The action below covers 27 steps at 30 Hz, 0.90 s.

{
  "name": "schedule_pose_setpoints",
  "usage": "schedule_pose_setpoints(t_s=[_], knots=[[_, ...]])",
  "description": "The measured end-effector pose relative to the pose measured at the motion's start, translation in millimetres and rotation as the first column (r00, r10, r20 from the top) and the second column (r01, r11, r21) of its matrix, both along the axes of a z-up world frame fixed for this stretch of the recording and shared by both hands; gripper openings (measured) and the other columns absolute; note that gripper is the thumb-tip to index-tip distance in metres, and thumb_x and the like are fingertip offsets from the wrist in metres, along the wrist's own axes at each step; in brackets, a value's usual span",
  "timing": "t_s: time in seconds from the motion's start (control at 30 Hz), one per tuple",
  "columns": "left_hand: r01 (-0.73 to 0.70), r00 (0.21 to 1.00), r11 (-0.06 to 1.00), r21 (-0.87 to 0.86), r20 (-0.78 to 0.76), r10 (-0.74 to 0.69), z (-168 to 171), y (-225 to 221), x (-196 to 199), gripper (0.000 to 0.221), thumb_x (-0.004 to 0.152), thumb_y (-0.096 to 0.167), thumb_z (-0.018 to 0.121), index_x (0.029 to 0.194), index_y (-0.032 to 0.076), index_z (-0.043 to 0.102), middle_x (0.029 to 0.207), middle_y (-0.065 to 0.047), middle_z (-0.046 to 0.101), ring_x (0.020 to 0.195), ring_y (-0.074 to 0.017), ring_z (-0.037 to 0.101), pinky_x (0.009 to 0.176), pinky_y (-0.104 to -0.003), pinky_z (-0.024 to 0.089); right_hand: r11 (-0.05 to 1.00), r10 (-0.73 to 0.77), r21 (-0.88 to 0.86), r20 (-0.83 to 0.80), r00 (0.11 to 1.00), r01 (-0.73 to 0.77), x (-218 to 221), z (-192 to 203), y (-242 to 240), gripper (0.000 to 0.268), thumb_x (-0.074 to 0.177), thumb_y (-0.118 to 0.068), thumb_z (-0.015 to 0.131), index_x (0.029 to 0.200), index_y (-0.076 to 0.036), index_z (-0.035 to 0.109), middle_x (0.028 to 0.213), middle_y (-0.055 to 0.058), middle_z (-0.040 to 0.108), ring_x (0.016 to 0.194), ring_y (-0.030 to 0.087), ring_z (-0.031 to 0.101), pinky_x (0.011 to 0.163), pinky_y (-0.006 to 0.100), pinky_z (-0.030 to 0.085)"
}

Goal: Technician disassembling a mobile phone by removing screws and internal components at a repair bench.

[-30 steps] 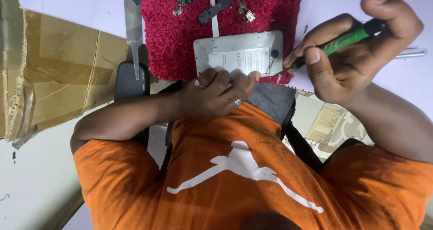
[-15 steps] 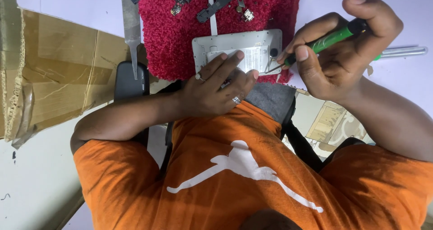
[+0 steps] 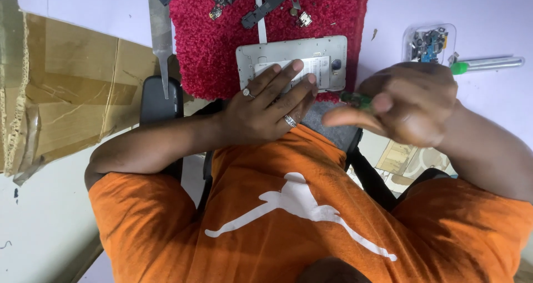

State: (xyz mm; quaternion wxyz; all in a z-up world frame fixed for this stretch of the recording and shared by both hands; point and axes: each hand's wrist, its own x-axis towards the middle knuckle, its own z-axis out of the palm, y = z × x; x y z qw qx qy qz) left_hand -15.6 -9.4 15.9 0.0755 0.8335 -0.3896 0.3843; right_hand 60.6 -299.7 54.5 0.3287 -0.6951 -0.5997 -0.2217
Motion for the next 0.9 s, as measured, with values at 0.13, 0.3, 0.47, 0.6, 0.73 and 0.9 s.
schedule_pose_setpoints(t_s=[0.13, 0.3, 0.47, 0.6, 0.73, 0.9], knots=[[0.041, 0.998, 0.999, -0.023, -0.035, -0.042, 7.6, -0.8, 2.1, 0.015, 0.113, 0.02, 0.077, 0.121, 0.007, 0.079, 0.129, -0.01, 0.073, 0.128, -0.0309, 0.067, 0.11, -0.04, 0.056, 0.986, 0.08, -0.116, -0.275, 0.958, -0.116, -6.2, 42.5, 22.9, 0.033, 0.104, -0.015, 0.073, 0.107, -0.007, 0.041, 0.1, 0.023, 0.064, 0.096, 0.042, 0.069, 0.08, 0.047, 0.066], [0.005, 1.0, 0.998, 0.057, 0.007, -0.005, 10.3, 3.8, 3.0, 0.012, 0.115, 0.02, 0.072, 0.122, 0.013, 0.079, 0.127, -0.005, 0.075, 0.129, -0.0286, 0.066, 0.111, -0.037, 0.054, 0.976, 0.015, -0.212, -0.202, 0.979, -0.058, -14.9, 22.9, -1.8, 0.042, 0.114, -0.01, 0.077, 0.139, 0.006, 0.046, 0.1, 0.02, 0.075, 0.091, 0.038, 0.088, 0.062, 0.036, 0.072], [-0.003, 0.999, 1.0, 0.015, 0.051, 0.002, 13.6, 1.5, 5.5, 0.011, 0.111, 0.023, 0.081, 0.117, 0.013, 0.078, 0.121, -0.002, 0.075, 0.126, -0.0256, 0.067, 0.106, -0.033, 0.057, 0.961, 0.092, -0.125, -0.692, 0.716, -0.245, -22.6, 59.3, 12.2, 0.079, 0.112, 0.02, 0.056, 0.17, -0.017, 0.017, 0.162, 0.037, 0.051, 0.158, 0.049, 0.055, 0.127, 0.048, 0.062], [0.026, 0.999, 1.0, 0.017, 0.037, -0.027, 9.5, 2.9, 4.6, 0.013, 0.112, 0.02, 0.083, 0.122, 0.012, 0.08, 0.128, -0.005, 0.073, 0.132, -0.0298, 0.062, 0.111, -0.037, 0.055, 0.972, -0.236, -0.091, -0.305, 0.923, 0.218, -32.3, 31.4, 5.3, 0.073, 0.091, -0.016, 0.107, 0.115, 0.007, 0.042, 0.079, 0.019, 0.067, 0.078, 0.034, 0.079, 0.06, 0.042, 0.053], [-0.001, 0.998, 0.999, 0.045, 0.062, -0.002, 8.3, 4.8, 3.7, 0.009, 0.115, 0.02, 0.078, 0.121, 0.014, 0.079, 0.125, -0.004, 0.073, 0.133, -0.0293, 0.059, 0.112, -0.036, 0.053, 0.984, -0.037, -0.169, -0.492, 0.87, -0.054, -32.6, 52.0, 15.2, 0.076, 0.112, 0.008, 0.073, 0.161, -0.005, 0.016, 0.144, 0.042, 0.055, 0.141, 0.051, 0.062, 0.108, 0.05, 0.068], [-0.006, 0.997, 0.997, 0.073, 0.073, 0.001, 7.3, 7.2, 2.1, 0.014, 0.12, 0.023, 0.071, 0.128, 0.014, 0.079, 0.134, -0.004, 0.072, 0.139, -0.0309, 0.055, 0.122, -0.04, 0.043, 0.997, -0.055, -0.073, -0.287, 0.956, 0.036, -24.9, 37.4, 15.9, 0.095, 0.103, -0.01, 0.102, 0.162, -0.002, 0.027, 0.13, 0.027, 0.058, 0.1, 0.046, 0.082, 0.079, 0.049, 0.073]])
